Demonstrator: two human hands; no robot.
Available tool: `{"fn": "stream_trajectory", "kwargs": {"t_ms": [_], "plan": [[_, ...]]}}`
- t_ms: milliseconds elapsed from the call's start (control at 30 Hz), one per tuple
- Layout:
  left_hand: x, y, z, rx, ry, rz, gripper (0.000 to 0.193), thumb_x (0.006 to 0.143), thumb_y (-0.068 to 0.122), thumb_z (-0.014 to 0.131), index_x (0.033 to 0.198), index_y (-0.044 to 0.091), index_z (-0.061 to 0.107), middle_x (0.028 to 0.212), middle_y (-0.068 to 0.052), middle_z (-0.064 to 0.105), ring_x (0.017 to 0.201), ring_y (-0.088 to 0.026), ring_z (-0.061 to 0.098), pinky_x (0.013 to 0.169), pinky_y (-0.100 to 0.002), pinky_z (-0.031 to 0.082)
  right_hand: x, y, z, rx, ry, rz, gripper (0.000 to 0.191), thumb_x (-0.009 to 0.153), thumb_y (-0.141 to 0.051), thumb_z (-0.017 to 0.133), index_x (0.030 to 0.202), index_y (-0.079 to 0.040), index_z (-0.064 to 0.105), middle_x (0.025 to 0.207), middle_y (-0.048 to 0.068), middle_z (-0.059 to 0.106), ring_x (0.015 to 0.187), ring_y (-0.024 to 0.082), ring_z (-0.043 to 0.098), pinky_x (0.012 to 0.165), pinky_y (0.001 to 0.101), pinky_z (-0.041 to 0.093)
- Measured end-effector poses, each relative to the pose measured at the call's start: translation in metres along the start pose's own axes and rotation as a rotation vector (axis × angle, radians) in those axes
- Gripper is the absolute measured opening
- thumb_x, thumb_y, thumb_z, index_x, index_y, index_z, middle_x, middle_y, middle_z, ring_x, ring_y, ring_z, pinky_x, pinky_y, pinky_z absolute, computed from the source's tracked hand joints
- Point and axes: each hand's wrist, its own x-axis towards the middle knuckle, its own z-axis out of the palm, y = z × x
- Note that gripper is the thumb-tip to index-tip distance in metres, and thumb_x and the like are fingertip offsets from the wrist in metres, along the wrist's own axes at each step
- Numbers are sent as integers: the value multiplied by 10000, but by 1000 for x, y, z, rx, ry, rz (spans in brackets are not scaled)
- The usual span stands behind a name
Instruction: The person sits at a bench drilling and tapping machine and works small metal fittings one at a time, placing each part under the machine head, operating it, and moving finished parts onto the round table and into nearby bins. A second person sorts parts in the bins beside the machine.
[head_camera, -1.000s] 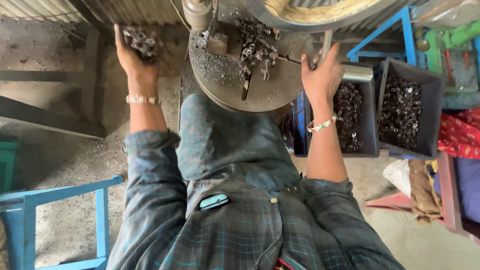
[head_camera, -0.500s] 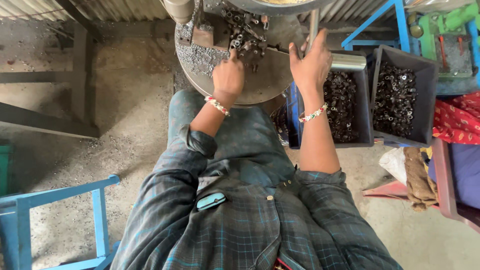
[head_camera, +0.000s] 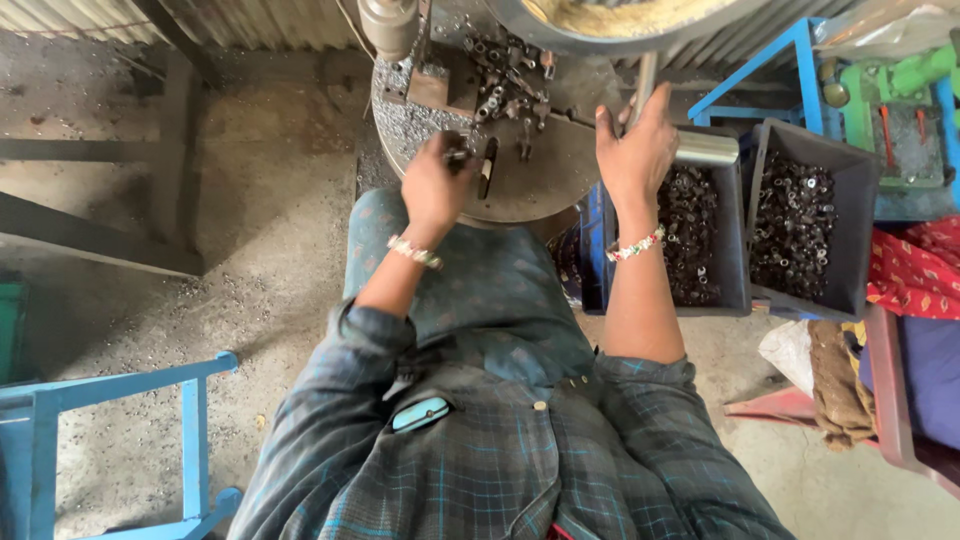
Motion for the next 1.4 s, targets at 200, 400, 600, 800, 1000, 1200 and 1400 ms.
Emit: {"fn": "stream_trajectory", "kwargs": {"t_ms": [200, 400, 600, 800, 1000, 1200, 1400], "plan": [[47, -49, -61, -1006, 380, -328, 251, 902, -53, 732, 1116, 64, 673, 1007, -57, 745, 886, -131, 700, 812, -293, 595, -1, -3, 3, 5, 26, 30, 530, 857, -156, 869, 1176, 39, 493, 791, 93, 652, 721, 347, 668, 704, 470, 504], [103, -69, -80, -1097, 352, -618, 276, 841, 77, 843, 1094, 41, 737, 880, -19, 693, 683, -99, 587, 593, -264, 466, 0, -8, 2, 4, 21, 38, 477, 858, -139, 880, 1088, 4, 487, 798, 102, 629, 750, 358, 651, 726, 484, 487], [115, -67, -51, -1089, 327, -486, 228, 833, 87, 893, 996, 20, 748, 829, 4, 691, 645, -71, 541, 555, -244, 407, -1, -11, -1, 5, 29, 11, 467, 855, -127, 888, 1066, -10, 488, 810, 100, 626, 770, 357, 650, 731, 484, 482], [115, -55, -53, -1073, 220, -478, 190, 829, 110, 880, 963, 49, 761, 798, 22, 695, 606, -47, 508, 511, -227, 371, -1, -13, 0, 14, 49, 0, 469, 855, -116, 882, 1094, 2, 496, 848, 108, 627, 777, 345, 654, 739, 474, 487], [113, -50, -85, -945, -28, -622, 188, 944, 245, 785, 945, 58, 765, 677, 22, 635, 512, -68, 492, 438, -224, 347, 2, 7, 17, 38, 36, 30, 535, 862, -126, 868, 1205, 38, 492, 862, 107, 639, 805, 351, 658, 767, 465, 503], [115, -60, -83, -930, 51, -333, 101, 962, 111, 794, 1004, 25, 765, 801, 44, 711, 655, -15, 557, 565, -209, 432, 38, 33, 67, -108, 56, -270, 693, 884, -269, 894, 1364, -97, 424, 1206, 177, 641, 1075, 385, 606, 925, 467, 484], [120, -79, -76, -798, 19, -407, 101, 936, 136, 788, 935, 40, 756, 683, 68, 604, 537, -15, 454, 456, -218, 351, 107, 20, 92, 43, 63, -302, 730, 882, -256, 886, 1399, -40, 418, 1216, 200, 648, 1102, 402, 606, 951, 490, 474]]}}
